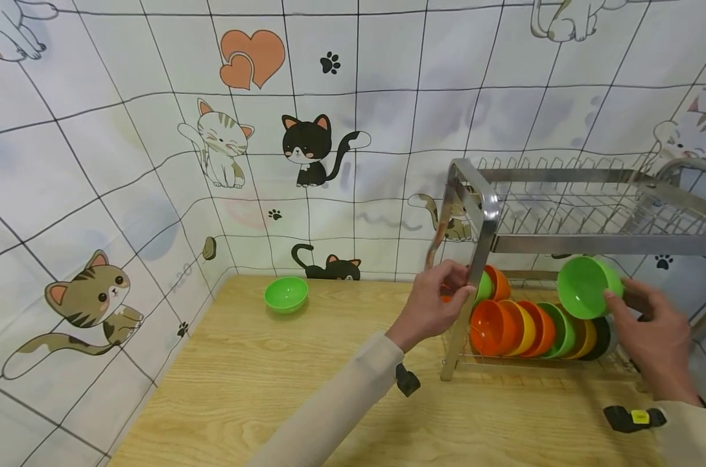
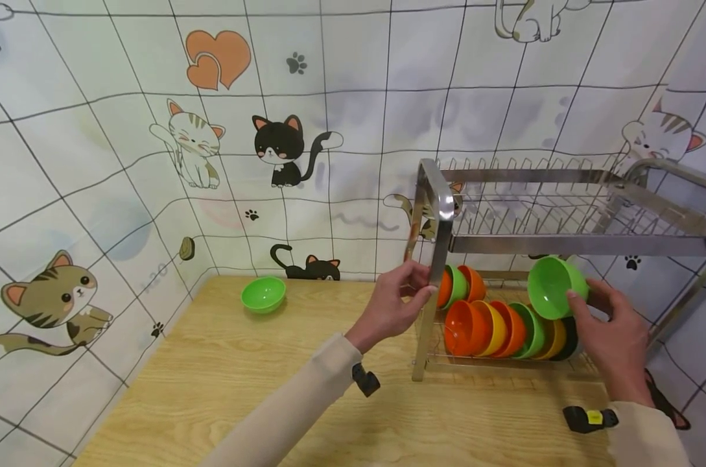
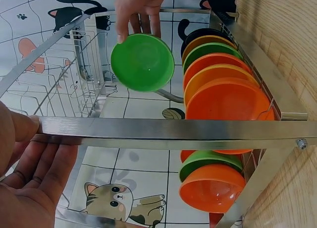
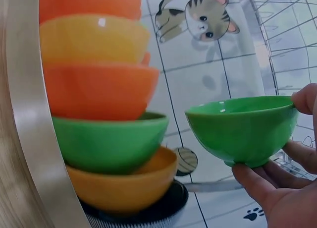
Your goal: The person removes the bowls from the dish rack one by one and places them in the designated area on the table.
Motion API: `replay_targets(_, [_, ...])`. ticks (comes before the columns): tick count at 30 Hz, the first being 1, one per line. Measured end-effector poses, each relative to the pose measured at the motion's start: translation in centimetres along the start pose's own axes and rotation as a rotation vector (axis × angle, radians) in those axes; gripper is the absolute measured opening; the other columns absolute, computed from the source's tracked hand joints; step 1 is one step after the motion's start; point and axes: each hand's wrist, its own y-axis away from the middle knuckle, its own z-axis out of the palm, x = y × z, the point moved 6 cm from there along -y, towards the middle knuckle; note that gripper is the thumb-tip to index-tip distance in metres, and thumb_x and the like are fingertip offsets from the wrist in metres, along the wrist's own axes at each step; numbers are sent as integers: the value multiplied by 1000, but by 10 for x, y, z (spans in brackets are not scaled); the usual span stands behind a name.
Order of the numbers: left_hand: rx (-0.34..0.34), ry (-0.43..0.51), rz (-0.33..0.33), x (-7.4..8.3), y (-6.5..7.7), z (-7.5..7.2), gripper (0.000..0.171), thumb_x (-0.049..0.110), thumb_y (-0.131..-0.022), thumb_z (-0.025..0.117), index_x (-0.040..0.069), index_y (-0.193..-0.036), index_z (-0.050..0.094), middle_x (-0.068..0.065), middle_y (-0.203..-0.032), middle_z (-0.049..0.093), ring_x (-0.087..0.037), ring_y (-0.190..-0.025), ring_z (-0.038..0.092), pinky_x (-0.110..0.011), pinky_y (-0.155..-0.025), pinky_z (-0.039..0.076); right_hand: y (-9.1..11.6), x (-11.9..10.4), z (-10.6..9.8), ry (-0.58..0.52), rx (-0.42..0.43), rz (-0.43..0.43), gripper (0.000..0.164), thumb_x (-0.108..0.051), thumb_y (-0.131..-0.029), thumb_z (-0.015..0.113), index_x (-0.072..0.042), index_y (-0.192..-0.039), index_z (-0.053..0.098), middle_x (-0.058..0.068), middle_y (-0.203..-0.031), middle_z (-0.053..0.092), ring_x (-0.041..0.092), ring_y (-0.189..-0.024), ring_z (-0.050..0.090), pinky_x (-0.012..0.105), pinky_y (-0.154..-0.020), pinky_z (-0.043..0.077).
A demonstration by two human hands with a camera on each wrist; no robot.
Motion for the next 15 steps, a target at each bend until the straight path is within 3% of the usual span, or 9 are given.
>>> replay_targets(3, [2,1,-7,-1,1,1,15,11,-100,66,8,-114,62,-4,-99,71,0,-84,62,-9,-82,55,5,1,4,-58,-70,24,67,-51,-105,47,-24,-163,29,23,-161,39,31,-138,50,62,-105,41])
replay_targets(5, [7,-1,-6,-1,2,1,15,11,-100,66,8,-114,62,-4,-98,71,0,-83,62,-9,-81,55,8,-1,7,-107,-119,16,66,-53,-104,48,-29,-162,29,15,-163,39,10,-124,59,44,-103,52])
replay_targets(8, [14,7,-5,-1,3,0,15,11,-100,66,8,-114,62,-4,-98,71,-1,-83,62,-10,-80,55,10,-5,12,-209,-176,-15,65,-52,-103,51,-30,-161,33,0,-152,50,-19,-98,52,14,-82,55])
replay_targets(10, [19,16,-6,-1,3,-2,15,11,-100,66,8,-114,62,-5,-97,71,-2,-83,63,-10,-80,56,12,-10,16,-276,-210,-37,64,-49,-104,52,-25,-161,34,-6,-140,52,-22,-90,51,3,-70,50])
replay_targets(15, [24,19,-15,-2,3,-4,17,11,-99,67,9,-116,63,-5,-98,71,-3,-84,63,-11,-80,56,16,-17,25,-344,-285,-37,66,-51,-106,46,-18,-161,32,-6,-134,50,-16,-99,52,6,-75,54])
